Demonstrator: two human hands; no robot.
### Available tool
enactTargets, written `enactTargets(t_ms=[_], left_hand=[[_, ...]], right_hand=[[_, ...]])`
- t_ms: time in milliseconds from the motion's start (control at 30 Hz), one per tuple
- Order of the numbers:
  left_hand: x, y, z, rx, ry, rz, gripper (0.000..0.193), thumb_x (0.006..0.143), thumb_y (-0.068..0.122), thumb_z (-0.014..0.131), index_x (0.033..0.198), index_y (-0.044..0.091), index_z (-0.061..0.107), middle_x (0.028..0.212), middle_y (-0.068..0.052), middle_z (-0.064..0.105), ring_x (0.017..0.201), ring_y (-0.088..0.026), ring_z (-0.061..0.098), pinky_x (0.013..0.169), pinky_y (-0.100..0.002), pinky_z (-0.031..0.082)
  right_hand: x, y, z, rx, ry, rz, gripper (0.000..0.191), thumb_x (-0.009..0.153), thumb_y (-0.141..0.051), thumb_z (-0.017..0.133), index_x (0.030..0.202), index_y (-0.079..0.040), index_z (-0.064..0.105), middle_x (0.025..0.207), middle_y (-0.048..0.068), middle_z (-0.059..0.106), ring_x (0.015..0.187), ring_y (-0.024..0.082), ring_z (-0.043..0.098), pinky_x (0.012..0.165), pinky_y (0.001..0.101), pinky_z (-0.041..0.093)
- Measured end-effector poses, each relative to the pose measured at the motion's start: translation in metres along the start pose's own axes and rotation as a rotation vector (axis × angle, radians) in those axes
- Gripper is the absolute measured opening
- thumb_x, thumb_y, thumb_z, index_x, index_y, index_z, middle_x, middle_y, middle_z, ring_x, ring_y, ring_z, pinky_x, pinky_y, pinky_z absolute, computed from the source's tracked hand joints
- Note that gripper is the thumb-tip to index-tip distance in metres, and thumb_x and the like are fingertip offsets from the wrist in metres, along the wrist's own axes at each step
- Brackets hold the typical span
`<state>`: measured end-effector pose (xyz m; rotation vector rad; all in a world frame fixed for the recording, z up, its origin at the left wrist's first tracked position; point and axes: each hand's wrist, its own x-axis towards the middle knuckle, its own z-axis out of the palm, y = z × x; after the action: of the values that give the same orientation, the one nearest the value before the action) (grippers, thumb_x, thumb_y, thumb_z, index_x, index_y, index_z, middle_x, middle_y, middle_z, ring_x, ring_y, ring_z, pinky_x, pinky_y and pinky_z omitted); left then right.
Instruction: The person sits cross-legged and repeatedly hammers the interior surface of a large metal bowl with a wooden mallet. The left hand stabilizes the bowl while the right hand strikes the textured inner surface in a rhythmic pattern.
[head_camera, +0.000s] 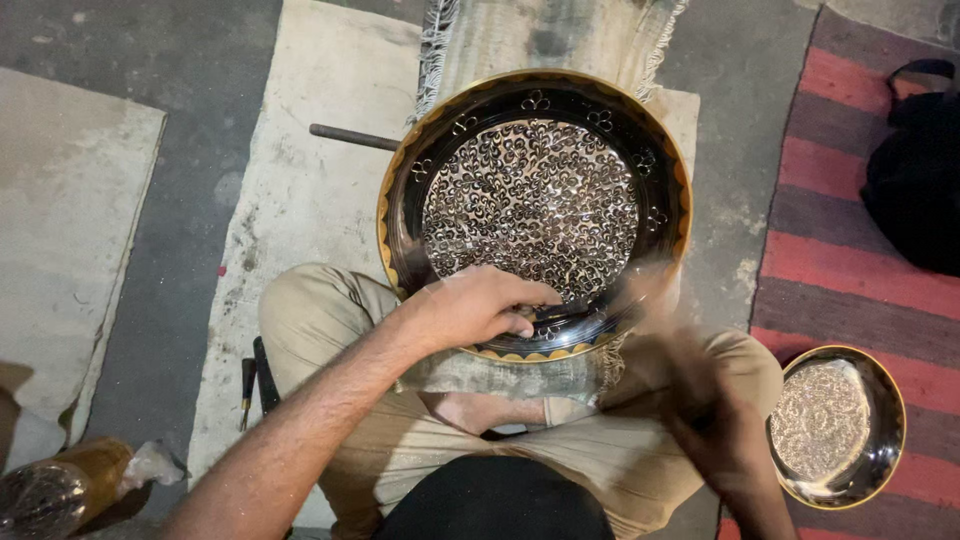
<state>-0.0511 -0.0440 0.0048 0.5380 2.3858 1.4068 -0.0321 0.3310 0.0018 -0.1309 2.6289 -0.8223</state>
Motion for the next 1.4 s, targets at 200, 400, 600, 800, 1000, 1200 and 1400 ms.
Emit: enactTargets(t_ms=[200,400,600,800,1000,1200,1400], left_hand=[[0.011,0.004,-0.007,0.060,-0.182,-0.086,0.050,0.083,0.023,0.078,0.131,0.025,0.066,0.097,-0.008,0.078,0.090,-0.027,0.075,0.081,-0.043,0.056],[0.014,0.000,-0.010,0.075,-0.261,0.054,0.045,0.083,0.016,0.078,0.127,0.025,0.069,0.100,-0.006,0.079,0.094,-0.027,0.076,0.081,-0.042,0.057],[0.012,0.008,-0.013,0.055,-0.391,-0.007,0.046,0.085,0.014,0.074,0.127,0.031,0.071,0.097,-0.005,0.080,0.090,-0.025,0.077,0.080,-0.041,0.057],[0.007,0.016,-0.018,0.067,-0.281,-0.050,0.043,0.087,0.019,0.074,0.129,0.024,0.066,0.101,-0.008,0.078,0.095,-0.026,0.075,0.083,-0.042,0.055],[0.001,0.012,-0.018,0.044,-0.145,0.004,0.043,0.086,0.024,0.074,0.128,0.022,0.069,0.108,-0.009,0.077,0.099,-0.028,0.075,0.087,-0.043,0.056],[0.002,0.009,-0.015,0.069,-0.151,0.037,0.040,0.087,0.023,0.073,0.127,0.022,0.070,0.109,-0.008,0.077,0.100,-0.029,0.074,0.087,-0.044,0.055],[-0.003,0.009,-0.012,0.090,-0.079,-0.009,0.042,0.087,0.019,0.073,0.130,0.023,0.068,0.107,-0.009,0.077,0.098,-0.029,0.074,0.085,-0.044,0.057]], right_hand=[[-0.035,0.017,0.036,-0.280,0.082,0.134,0.072,0.081,-0.032,0.088,0.144,-0.017,0.058,0.100,0.018,0.076,0.095,0.025,0.078,0.081,0.0357,0.057],[-0.058,0.026,0.074,-0.148,0.189,0.141,0.063,0.081,-0.018,0.088,0.138,-0.012,0.063,0.104,0.013,0.075,0.097,0.017,0.077,0.080,0.0357,0.056],[-0.076,0.021,0.107,0.393,0.419,-0.189,0.057,0.088,-0.021,0.080,0.138,-0.005,0.058,0.111,0.018,0.073,0.098,0.025,0.072,0.084,0.0369,0.058],[-0.080,0.003,0.095,0.054,0.423,0.143,0.066,0.077,-0.029,0.083,0.135,-0.009,0.059,0.097,0.021,0.076,0.088,0.029,0.078,0.077,0.0395,0.059],[-0.070,-0.009,0.081,0.009,0.322,0.053,0.067,0.080,-0.027,0.081,0.138,-0.007,0.055,0.100,0.023,0.074,0.092,0.035,0.076,0.074,0.0427,0.058],[-0.060,-0.010,0.089,0.518,0.234,0.477,0.057,0.091,-0.006,0.084,0.132,0.006,0.046,0.101,0.037,0.067,0.070,0.053,0.059,0.058,0.0603,0.045],[-0.036,0.003,0.078,0.641,0.245,-0.132,0.043,0.087,-0.007,0.081,0.120,0.000,0.054,0.102,0.014,0.072,0.093,0.020,0.071,0.081,0.0338,0.056]])
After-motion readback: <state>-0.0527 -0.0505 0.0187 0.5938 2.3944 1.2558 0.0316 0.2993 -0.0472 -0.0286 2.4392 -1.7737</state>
